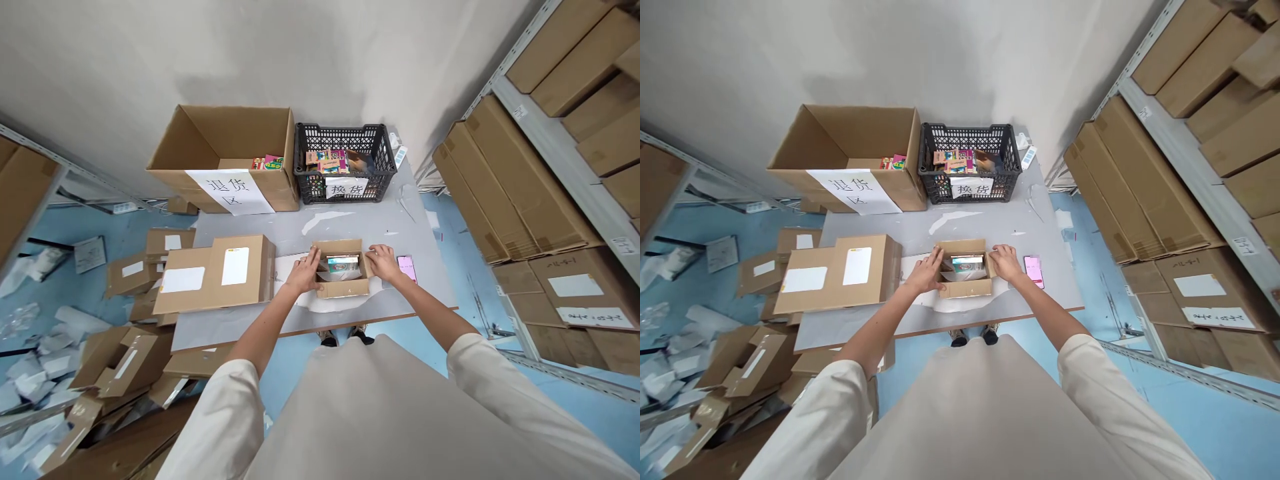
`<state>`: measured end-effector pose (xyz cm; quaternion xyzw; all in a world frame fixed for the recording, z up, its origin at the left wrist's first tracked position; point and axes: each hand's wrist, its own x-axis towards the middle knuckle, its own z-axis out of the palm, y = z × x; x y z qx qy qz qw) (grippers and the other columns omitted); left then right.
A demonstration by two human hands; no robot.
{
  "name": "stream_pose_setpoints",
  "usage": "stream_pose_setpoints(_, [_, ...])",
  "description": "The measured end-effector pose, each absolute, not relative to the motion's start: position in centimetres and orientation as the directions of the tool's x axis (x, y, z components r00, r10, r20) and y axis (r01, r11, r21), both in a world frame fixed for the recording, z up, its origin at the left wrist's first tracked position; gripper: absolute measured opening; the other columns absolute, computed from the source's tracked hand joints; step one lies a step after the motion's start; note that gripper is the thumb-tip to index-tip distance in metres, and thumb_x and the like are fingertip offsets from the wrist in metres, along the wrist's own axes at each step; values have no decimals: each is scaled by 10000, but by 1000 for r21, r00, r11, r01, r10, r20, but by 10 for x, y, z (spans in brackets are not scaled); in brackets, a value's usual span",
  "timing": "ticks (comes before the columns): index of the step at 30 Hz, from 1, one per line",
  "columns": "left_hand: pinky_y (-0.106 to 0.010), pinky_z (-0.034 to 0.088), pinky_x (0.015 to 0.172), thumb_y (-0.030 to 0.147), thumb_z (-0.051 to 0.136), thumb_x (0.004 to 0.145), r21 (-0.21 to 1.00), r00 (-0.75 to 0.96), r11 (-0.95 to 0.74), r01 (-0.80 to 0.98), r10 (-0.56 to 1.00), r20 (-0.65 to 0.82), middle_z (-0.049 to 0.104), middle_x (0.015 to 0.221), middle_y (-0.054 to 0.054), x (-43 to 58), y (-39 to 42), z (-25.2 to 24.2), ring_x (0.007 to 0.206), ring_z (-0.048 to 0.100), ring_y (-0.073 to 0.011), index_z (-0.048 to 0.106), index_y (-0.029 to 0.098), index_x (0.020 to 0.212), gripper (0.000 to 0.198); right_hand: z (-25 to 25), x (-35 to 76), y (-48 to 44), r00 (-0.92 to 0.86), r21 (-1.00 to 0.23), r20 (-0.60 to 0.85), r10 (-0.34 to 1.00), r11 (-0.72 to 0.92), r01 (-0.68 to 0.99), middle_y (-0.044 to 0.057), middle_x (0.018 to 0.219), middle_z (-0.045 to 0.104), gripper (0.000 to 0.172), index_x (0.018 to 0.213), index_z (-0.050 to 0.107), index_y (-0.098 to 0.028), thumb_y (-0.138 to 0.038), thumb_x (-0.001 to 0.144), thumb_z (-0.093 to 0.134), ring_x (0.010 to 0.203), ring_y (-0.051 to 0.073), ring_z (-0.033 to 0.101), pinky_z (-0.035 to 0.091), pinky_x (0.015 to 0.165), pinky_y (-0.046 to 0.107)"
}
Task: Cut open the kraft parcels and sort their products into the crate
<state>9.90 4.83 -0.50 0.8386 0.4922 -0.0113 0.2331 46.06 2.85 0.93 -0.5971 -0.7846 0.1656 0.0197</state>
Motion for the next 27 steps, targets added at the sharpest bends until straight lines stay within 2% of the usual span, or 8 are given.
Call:
stream_pose_setpoints(4, [-576, 411, 1185, 529, 1056, 579, 369, 506, -381, 848, 790, -346, 228, 1847, -303, 104, 62, -15, 1514, 497, -546, 220, 215, 1801, 1514, 26, 443, 29, -346, -193, -237, 908, 305, 933, 219, 1401, 683, 458, 1400, 766, -155, -140, 1058, 461, 1298, 368, 512, 330, 1082, 495])
stream_pose_setpoints(8, [-554, 413, 1182, 581, 1051, 563, 423, 505, -360, 832, 808, -305, 265, 1839, -293, 102, 62, -28, 1516, 494, -533, 289, 232, 1783, 1480, 35, 413, 36, -492, -200, -276, 826, 451, 870, 218, 1435, 699, 405, 1413, 744, -144, -264, 1077, 552, 1309, 380, 538, 325, 1112, 502])
stream_pose_setpoints(11, [-553, 407, 1185, 633, 1032, 579, 452, 502, -352, 819, 823, -268, 277, 1832, -299, 100, 60, -35, 1505, 503, -524, 306, 219, 1773, 1457, 32, 390, 43, -547, -180, -348, 761, 518, 836, 223, 1430, 710, 440, 1382, 749, -145, -351, 994, 735, 1340, 393, 547, 323, 1158, 505])
stream_pose_setpoints(14, [-551, 399, 1192, 654, 1002, 612, 456, 527, -375, 807, 805, -272, 243, 1848, -285, 99, 60, -38, 1505, 502, -519, 282, 229, 1779, 1435, 24, 374, 48, -516, -117, -408, 753, 518, 847, 240, 1371, 732, 556, 1396, 732, -133, -338, 892, 843, 1348, 414, 546, 315, 1194, 526])
stream_pose_setpoints(19, [-563, 386, 1205, 662, 1011, 594, 454, 529, -372, 810, 797, -291, 209, 1857, -291, 101, 58, -36, 1533, 467, -531, 260, 222, 1784, 1475, 13, 364, 47, -453, -81, -383, 805, 459, 885, 293, 1387, 707, 631, 1499, 644, -55, -158, 882, 727, 1348, 425, 540, 313, 1206, 542])
stream_pose_setpoints(23, [-575, 395, 1197, 645, 1037, 575, 459, 516, -363, 811, 813, -268, 231, 1846, -304, 103, 53, -36, 1529, 466, -531, 261, 205, 1781, 1501, 10, 358, 45, -416, -44, -395, 819, 436, 899, 320, 1388, 691, 628, 1538, 608, -5, -111, 919, 606, 1340, 419, 535, 328, 1191, 555])
stream_pose_setpoints(25, [-569, 399, 1194, 656, 1033, 585, 468, 512, -358, 808, 820, -256, 238, 1847, -294, 104, 52, -37, 1517, 480, -523, 265, 217, 1780, 1487, 9, 357, 46, -416, -35, -409, 812, 441, 897, 311, 1368, 699, 597, 1504, 657, -23, -127, 920, 599, 1337, 416, 532, 328, 1193, 568])
stream_pose_setpoints(27, [-563, 396, 1197, 661, 1023, 605, 468, 512, -357, 808, 819, -258, 225, 1855, -283, 105, 51, -37, 1509, 489, -519, 262, 233, 1782, 1466, 7, 357, 46, -421, -42, -439, 794, 450, 892, 286, 1327, 717, 507, 1391, 767, -84, -159, 912, 622, 1341, 421, 526, 321, 1200, 590])
